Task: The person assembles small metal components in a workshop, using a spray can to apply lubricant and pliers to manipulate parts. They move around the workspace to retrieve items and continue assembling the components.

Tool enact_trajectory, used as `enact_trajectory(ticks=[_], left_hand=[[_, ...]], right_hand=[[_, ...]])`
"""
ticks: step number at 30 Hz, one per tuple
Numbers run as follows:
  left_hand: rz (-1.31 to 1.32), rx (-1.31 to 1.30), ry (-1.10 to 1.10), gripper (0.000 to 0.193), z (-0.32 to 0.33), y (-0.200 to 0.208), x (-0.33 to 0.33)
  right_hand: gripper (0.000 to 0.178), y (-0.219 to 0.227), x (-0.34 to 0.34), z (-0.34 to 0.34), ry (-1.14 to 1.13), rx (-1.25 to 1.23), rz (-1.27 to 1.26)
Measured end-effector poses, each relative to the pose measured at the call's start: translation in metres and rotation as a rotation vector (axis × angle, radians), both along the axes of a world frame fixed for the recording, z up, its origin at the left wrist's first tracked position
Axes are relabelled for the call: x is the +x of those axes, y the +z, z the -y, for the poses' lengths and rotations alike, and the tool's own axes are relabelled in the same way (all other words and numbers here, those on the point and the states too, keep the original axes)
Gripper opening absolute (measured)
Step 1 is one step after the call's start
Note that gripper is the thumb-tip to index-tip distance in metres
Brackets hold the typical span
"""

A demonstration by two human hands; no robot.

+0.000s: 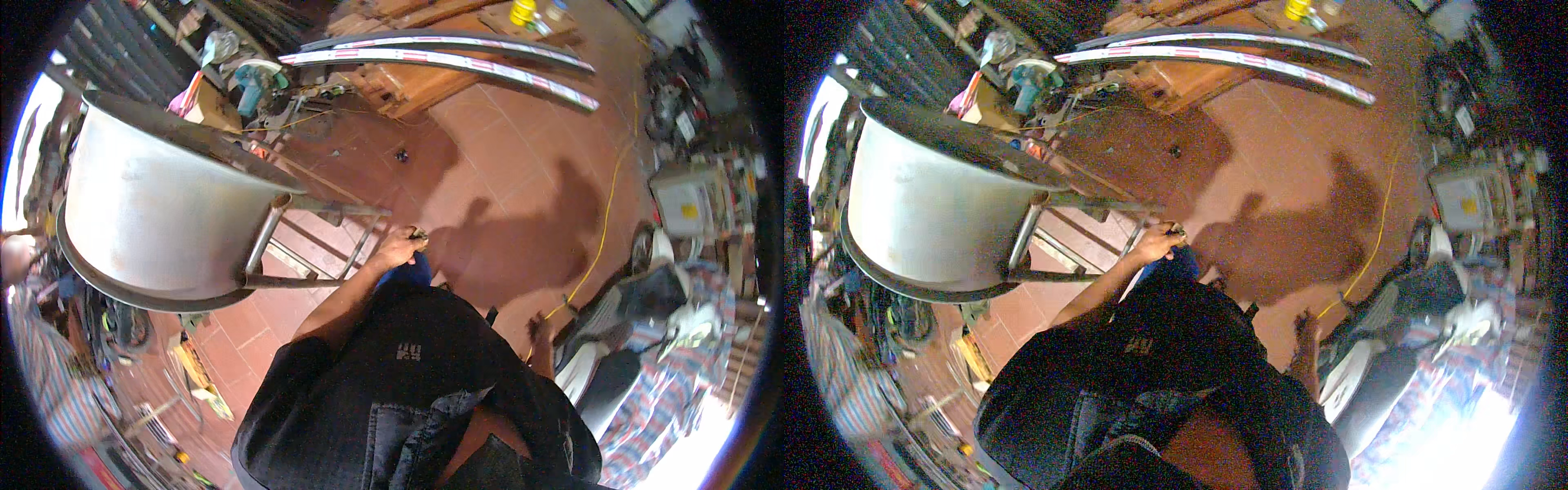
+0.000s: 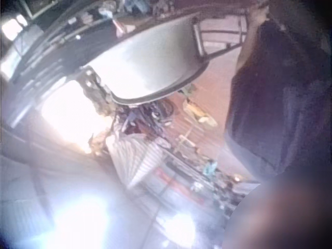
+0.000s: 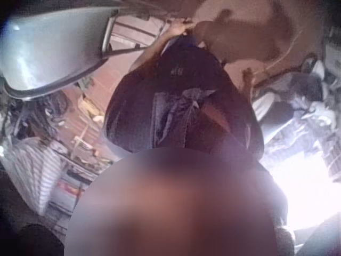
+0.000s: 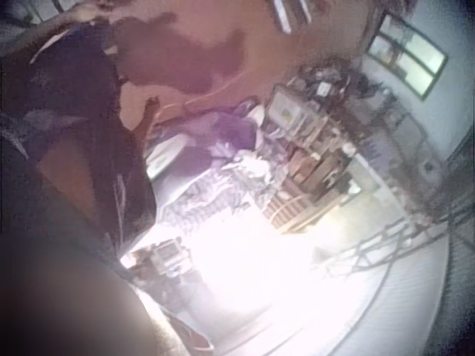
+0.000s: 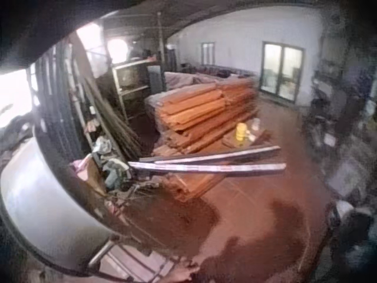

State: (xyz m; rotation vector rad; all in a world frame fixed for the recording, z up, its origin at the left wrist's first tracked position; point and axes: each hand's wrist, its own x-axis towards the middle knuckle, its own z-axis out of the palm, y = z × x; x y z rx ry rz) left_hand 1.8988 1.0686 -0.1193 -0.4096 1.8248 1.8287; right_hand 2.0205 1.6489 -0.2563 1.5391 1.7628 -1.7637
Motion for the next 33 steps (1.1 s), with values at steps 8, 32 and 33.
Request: enact_trajectory(ticks=[8,32,33], left_hand=[[-0.113,-0.559,0.021,0.029,0.076,-0.060,-0.136],[0.642,-0.253,0.852,0.030,0.288,-0.170,-0.232],[0.665,-0.102,0.998,0.028,0.309,-0.168,-0.246]], right_hand=[[0.022,0.137,-0.396,0.055,0.135,0.025,-0.407],[0.042,0.144,-1.022,0.735,1.428,-0.085,-0.302],[0.042,0.154,-1.020,0.758,1.387,-0.055,-0.279]])
